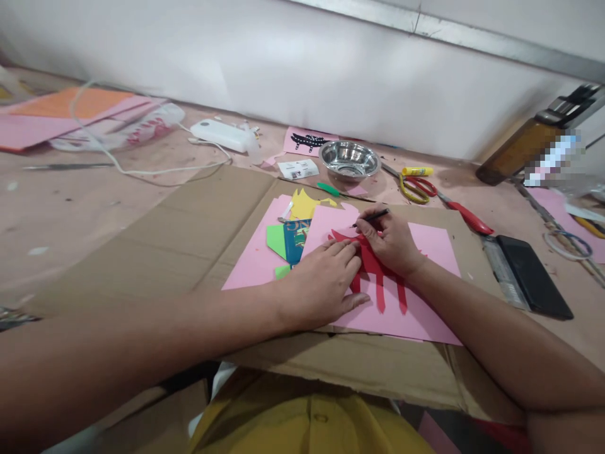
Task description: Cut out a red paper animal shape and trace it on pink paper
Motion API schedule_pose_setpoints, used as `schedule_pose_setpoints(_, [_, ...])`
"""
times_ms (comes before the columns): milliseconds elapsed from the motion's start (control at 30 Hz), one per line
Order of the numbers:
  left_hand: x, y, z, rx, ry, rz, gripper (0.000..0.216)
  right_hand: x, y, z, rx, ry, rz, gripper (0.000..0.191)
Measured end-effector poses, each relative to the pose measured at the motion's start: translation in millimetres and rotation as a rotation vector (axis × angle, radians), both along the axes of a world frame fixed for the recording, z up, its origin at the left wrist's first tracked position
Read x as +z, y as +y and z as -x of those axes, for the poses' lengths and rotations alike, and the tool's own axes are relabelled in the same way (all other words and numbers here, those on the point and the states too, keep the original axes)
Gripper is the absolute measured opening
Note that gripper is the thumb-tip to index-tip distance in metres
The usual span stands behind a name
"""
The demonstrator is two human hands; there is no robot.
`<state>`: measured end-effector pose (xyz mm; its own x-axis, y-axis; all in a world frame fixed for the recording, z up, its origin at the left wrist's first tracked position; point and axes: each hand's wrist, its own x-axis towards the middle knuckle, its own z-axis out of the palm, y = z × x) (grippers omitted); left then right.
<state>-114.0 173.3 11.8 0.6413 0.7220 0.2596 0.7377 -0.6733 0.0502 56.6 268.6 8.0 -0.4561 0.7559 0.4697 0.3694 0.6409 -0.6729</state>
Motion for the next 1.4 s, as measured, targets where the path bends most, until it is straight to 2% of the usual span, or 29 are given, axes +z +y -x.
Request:
schedule_pose_setpoints(100, [-1.1,-1.4,-0.9,0.028,-0.039,-0.008,0.051,-1.6,-0.6,-0.7,-0.011,-0.022,0.011,0.013])
schedule_pose_setpoints(267, [-3.5,-2.5,-0.6,0.039,-0.063,-0.039,0.052,-0.3,-3.1,-0.7,-0.061,-0.063,-0.071,0.010])
schedule_pose_setpoints(467, [-2.6,0.3,-0.4,0.028,-0.066,0.069,0.052,12.9,-4.5,12.1,-0.003,-0.122,-0.070,0.009])
schedule_pose_setpoints(633, [-0.8,0.0,0.2,0.032,-0.073,0.071,0.052,21.1,1.4,33.2,0.050,-0.056,0.093,0.013])
schedule_pose_setpoints(900, [-2.6,0.8,2.2,0.014,-0.092,0.076,0.048,6.1,6.5,33.9,-0.003,0.079,0.240,0.016])
schedule_pose_setpoints(1000, [-4.5,2.2,4.0,-0.003,-0.111,0.079,0.047,4.3,5.2,31.4,-0.017,0.057,0.218,0.014])
schedule_pose_setpoints(1133, [-4.1,1.7,6.9,-0.008,-0.162,0.077,0.044,4.6,4.4,30.5,-0.012,-0.023,0.101,0.011])
schedule_pose_setpoints(1233, [-2.6,-0.9,7.7,0.042,-0.161,0.079,0.049,4.9,4.4,30.4,0.008,-0.048,0.012,0.008])
schedule_pose_setpoints(1400, [-3.8,-6.2,5.8,0.120,-0.087,0.073,0.062,3.9,3.8,31.1,0.018,-0.052,-0.006,0.006])
